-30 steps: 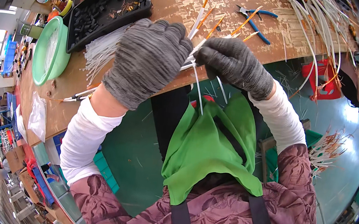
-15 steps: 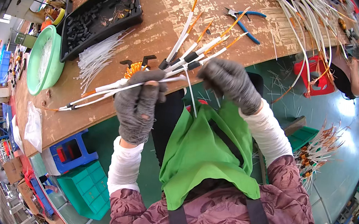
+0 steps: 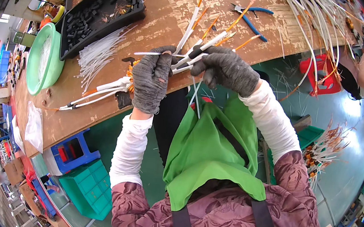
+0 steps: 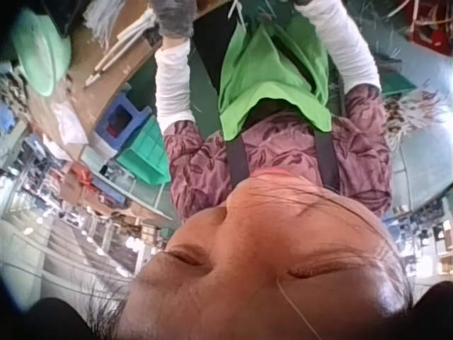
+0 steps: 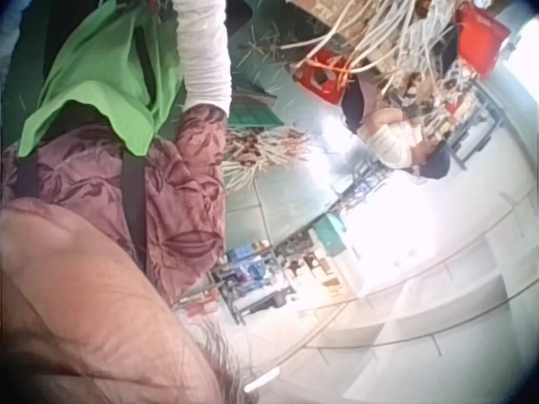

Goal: Assembling electronic components using wires, copper coils, and zip ties at a factory workstation.

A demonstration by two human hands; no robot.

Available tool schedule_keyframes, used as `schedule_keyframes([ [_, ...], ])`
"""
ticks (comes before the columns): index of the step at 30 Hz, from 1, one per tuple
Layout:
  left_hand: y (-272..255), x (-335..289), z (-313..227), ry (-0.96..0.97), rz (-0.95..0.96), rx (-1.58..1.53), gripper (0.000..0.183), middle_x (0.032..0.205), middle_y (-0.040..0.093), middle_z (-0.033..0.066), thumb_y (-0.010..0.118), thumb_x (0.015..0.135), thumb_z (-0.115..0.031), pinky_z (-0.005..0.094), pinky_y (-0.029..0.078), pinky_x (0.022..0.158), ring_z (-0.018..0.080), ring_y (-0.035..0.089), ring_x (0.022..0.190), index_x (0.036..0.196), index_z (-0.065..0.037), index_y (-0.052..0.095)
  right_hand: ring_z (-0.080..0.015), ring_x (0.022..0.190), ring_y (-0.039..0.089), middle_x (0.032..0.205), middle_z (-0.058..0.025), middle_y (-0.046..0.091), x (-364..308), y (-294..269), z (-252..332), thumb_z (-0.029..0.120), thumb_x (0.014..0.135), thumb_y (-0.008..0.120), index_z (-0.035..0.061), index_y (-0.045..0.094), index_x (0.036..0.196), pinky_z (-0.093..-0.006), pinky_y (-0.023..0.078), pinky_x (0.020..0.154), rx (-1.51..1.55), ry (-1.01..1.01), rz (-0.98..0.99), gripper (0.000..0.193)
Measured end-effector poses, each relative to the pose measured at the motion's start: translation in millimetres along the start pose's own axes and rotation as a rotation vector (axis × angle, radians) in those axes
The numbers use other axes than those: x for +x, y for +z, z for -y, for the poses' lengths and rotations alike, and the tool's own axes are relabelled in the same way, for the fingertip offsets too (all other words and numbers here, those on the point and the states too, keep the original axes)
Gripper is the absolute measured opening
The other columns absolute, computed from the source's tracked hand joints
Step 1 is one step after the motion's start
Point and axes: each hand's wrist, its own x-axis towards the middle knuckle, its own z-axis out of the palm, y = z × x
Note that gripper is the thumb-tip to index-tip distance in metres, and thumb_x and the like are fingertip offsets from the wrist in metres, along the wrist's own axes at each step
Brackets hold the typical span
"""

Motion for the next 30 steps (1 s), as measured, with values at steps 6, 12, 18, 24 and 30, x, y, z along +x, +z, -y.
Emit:
schedule_keyframes([
  [6,2,7,6,-0.117,0.080,-0.086,0.022,0.074,0.062,0.0010,0.052,0.092,-0.018,0.0177,0.043,0.056,0.0038,0.052,0.061,0.101,-0.002,0.063,-0.0128,0.049,0.058,0.073,-0.0099,0.064,1,-4,-13,0.018,0.090,0.051,0.0029,0.052,0.115,-0.0231,0.050,0.048,-0.083,0.109,0.050,0.030],
  [12,2,7,7,-0.045,0.087,-0.106,0.021,0.075,0.062,0.0004,0.051,0.092,-0.016,0.0172,0.043,0.057,0.0032,0.052,0.063,0.101,-0.002,0.064,-0.0160,0.055,0.061,0.073,-0.0105,0.064,-4,7,-26,0.024,0.089,0.051,0.0036,0.057,0.106,-0.0254,0.051,0.049,-0.223,-0.010,-0.039,0.026],
  [18,2,8,8,0.043,0.115,0.002,0.019,0.076,0.064,0.0040,0.052,0.090,-0.013,0.0228,0.046,0.061,0.0084,0.058,0.068,0.097,0.000,0.064,-0.0138,0.052,0.060,0.072,-0.0098,0.064,3,4,-30,0.025,0.090,0.050,0.0019,0.056,0.104,-0.0228,0.049,0.047,-0.103,0.058,-0.078,0.028],
  [24,-3,23,6,-0.216,0.181,-0.152,0.024,0.071,0.061,-0.0017,0.053,0.091,-0.021,0.0162,0.036,0.052,0.0020,0.046,0.058,0.097,-0.002,0.066,-0.0180,0.049,0.060,0.070,-0.0114,0.063,0,15,-32,0.021,0.091,0.049,0.0034,0.053,0.105,-0.0279,0.051,0.045,-0.198,-0.138,-0.278,0.023],
  [30,-7,21,2,-0.179,0.224,-0.116,0.024,0.073,0.063,0.0007,0.052,0.091,-0.018,0.0182,0.040,0.055,0.0041,0.050,0.060,0.098,0.000,0.065,-0.0161,0.048,0.059,0.069,-0.0116,0.062,3,14,-35,0.016,0.091,0.048,0.0024,0.054,0.105,-0.0259,0.049,0.043,-0.234,-0.123,-0.130,0.021],
])
